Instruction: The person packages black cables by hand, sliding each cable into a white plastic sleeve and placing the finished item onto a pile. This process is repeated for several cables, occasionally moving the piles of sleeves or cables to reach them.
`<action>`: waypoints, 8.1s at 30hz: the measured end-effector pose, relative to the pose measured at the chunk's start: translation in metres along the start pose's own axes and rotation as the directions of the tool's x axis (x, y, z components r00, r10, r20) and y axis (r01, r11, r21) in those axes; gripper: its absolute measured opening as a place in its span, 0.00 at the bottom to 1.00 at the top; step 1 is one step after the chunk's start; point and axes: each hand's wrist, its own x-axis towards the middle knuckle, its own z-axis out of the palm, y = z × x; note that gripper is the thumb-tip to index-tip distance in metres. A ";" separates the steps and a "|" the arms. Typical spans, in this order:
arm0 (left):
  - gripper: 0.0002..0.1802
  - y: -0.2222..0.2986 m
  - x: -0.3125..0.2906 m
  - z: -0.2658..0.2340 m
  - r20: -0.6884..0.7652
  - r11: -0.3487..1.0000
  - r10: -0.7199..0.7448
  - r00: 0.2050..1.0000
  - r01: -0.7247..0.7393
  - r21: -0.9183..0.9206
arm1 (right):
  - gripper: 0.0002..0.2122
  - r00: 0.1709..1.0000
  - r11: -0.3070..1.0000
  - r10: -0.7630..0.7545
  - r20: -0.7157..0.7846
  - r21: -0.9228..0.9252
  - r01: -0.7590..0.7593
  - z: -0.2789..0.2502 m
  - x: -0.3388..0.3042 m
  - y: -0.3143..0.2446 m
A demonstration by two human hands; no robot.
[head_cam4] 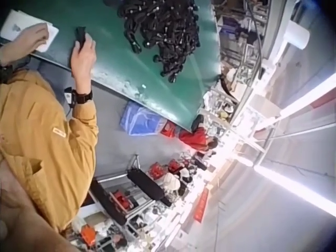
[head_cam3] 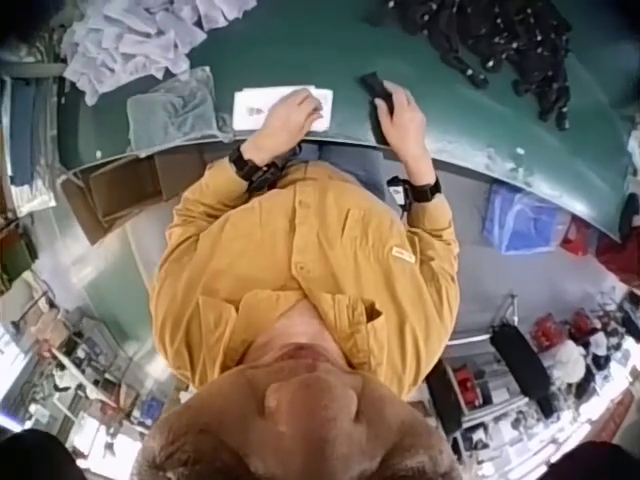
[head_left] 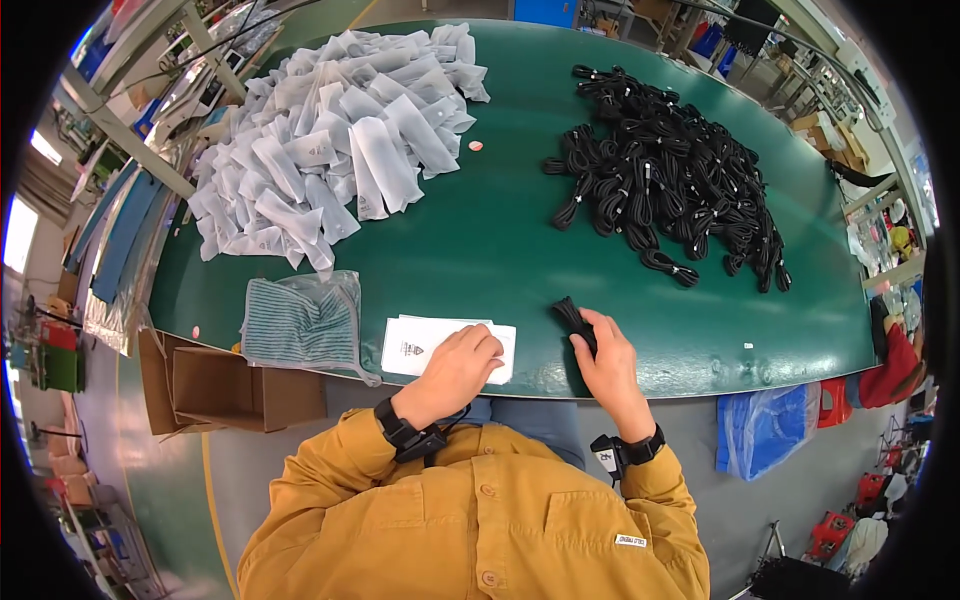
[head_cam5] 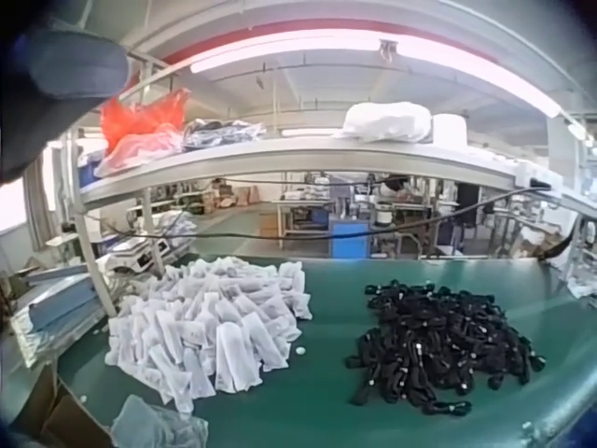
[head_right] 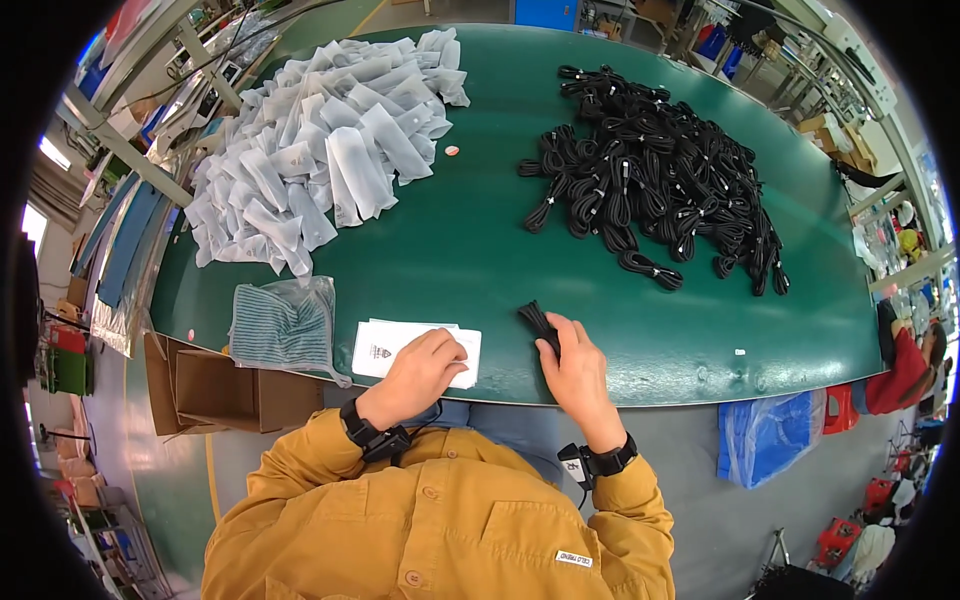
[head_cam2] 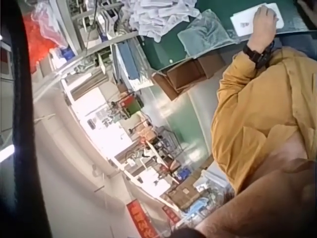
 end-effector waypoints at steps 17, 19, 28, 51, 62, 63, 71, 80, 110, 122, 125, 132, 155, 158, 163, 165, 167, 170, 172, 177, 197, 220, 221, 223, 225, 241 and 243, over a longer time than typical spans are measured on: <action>0.04 0.002 -0.003 -0.004 0.094 0.790 -0.453 0.886 0.448 -0.419 | 0.21 0.965 0.965 -0.245 0.092 0.122 0.234 0.002 -0.014 -0.032; 0.05 0.000 -0.005 -0.003 0.035 0.897 -0.312 0.950 0.306 -0.319 | 0.21 0.976 0.974 -0.212 0.044 0.086 0.208 0.005 -0.015 -0.032; 0.05 -0.003 -0.006 -0.008 0.064 0.790 -0.420 0.905 0.399 -0.465 | 0.20 0.962 0.960 -0.250 0.110 0.160 0.231 0.005 -0.012 -0.036; 0.05 0.025 0.039 -0.043 -0.052 0.782 -0.181 0.982 0.112 -0.613 | 0.16 0.929 0.802 -0.369 -0.009 0.501 0.324 -0.002 0.022 -0.059; 0.17 -0.059 0.112 -0.148 -0.362 0.641 -0.504 0.784 0.059 -0.765 | 0.15 0.967 0.971 -0.223 -0.120 -0.112 0.210 -0.046 0.068 0.005; 0.18 -0.072 0.114 -0.157 -0.569 0.841 -0.397 0.720 0.037 -0.541 | 0.16 0.965 0.955 -0.197 -0.175 -0.256 0.148 -0.053 0.072 0.031; 0.11 -0.012 0.016 -0.049 0.025 0.974 -0.050 0.998 0.054 -0.218 | 0.19 0.996 0.775 0.081 -0.039 -0.625 -0.088 -0.055 0.047 0.119; 0.07 -0.011 -0.006 0.000 -0.041 0.998 -0.015 0.999 0.012 -0.056 | 0.15 0.997 0.996 0.001 0.077 0.086 -0.007 -0.016 0.008 0.010; 0.10 0.009 0.023 -0.040 -0.154 0.971 0.037 0.987 -0.072 -0.230 | 0.07 0.917 0.903 -0.394 0.059 0.209 0.375 0.004 0.013 -0.049; 0.10 -0.007 0.017 -0.052 -0.129 0.982 0.065 0.989 -0.087 -0.165 | 0.09 0.521 0.010 0.213 0.826 0.532 -0.847 -0.001 0.021 -0.036; 0.10 -0.008 0.016 -0.050 -0.101 0.965 -0.006 0.995 -0.021 -0.260 | 0.10 0.520 0.031 0.265 0.812 0.532 -0.846 -0.002 0.024 -0.034; 0.09 0.002 0.020 -0.043 -0.054 0.965 0.098 0.994 -0.108 -0.238 | 0.08 0.586 0.166 0.263 0.766 0.563 -0.810 0.012 0.018 -0.042; 0.14 -0.123 0.206 -0.060 0.112 0.770 -0.431 0.895 0.429 -0.472 | 0.11 0.953 0.952 -0.290 -0.089 -0.132 0.277 0.008 0.156 0.013; 0.22 -0.152 0.233 -0.018 -0.145 0.923 -0.383 0.912 0.373 -0.090 | 0.12 0.879 0.863 -0.447 -0.164 -0.339 0.375 0.023 0.180 0.041; 0.31 -0.158 0.236 0.011 -0.203 0.928 -0.331 0.922 0.357 0.110 | 0.11 0.978 0.945 -0.138 0.156 -0.276 0.178 0.034 0.150 0.046; 0.31 -0.160 0.232 0.010 0.111 0.935 -0.329 0.938 0.308 0.177 | 0.11 0.969 0.954 -0.139 0.204 -0.236 0.187 0.032 0.140 0.047; 0.28 -0.158 0.228 0.005 0.087 0.948 -0.295 0.952 0.280 0.153 | 0.13 0.968 0.955 -0.163 0.188 -0.216 0.203 0.026 0.127 0.047; 0.23 -0.154 0.216 -0.009 0.057 0.971 -0.222 0.973 0.216 0.099 | 0.17 0.970 0.961 -0.186 0.158 -0.178 0.214 0.015 0.112 0.044; 0.16 -0.165 0.212 -0.042 -0.163 0.972 -0.199 0.966 0.216 0.097 | 0.21 0.976 0.974 -0.162 0.144 -0.134 0.182 0.009 0.104 0.041; 0.24 -0.249 0.184 -0.168 -0.601 0.848 -0.177 0.780 0.430 0.309 | 0.28 0.968 0.967 -0.242 0.068 -0.064 0.246 0.007 0.092 0.033; 0.16 -0.061 -0.087 -0.099 -0.513 0.788 -0.228 0.828 0.466 0.402 | 0.20 0.993 0.998 0.014 0.118 -0.065 -0.006 -0.013 0.017 0.015; 0.10 0.000 0.000 -0.004 0.006 0.992 -0.002 1.000 0.003 -0.127 | 0.17 0.993 0.990 -0.001 0.117 0.140 -0.015 0.003 0.013 -0.013; 0.09 -0.002 0.001 -0.001 0.016 0.995 -0.020 1.000 0.021 -0.095 | 0.17 0.993 0.989 -0.002 0.121 0.149 -0.016 0.002 0.010 -0.014; 0.09 -0.004 0.000 0.005 0.027 0.997 -0.038 0.999 0.040 -0.064 | 0.17 0.991 0.986 -0.007 0.131 0.167 -0.016 0.000 0.006 -0.017; 0.07 -0.005 -0.001 0.006 -0.028 0.992 -0.073 0.997 0.070 -0.107 | 0.17 0.993 0.983 -0.021 0.119 0.185 -0.001 -0.002 0.001 -0.024; 0.05 -0.003 -0.003 -0.006 0.063 0.783 -0.355 0.933 0.334 -0.524 | 0.18 0.946 0.965 -0.234 0.226 0.170 0.199 -0.006 -0.009 -0.029; 0.05 -0.002 -0.001 -0.008 0.029 0.809 -0.298 0.954 0.269 -0.523 | 0.16 0.931 0.946 -0.200 0.306 0.308 0.102 -0.006 -0.003 -0.025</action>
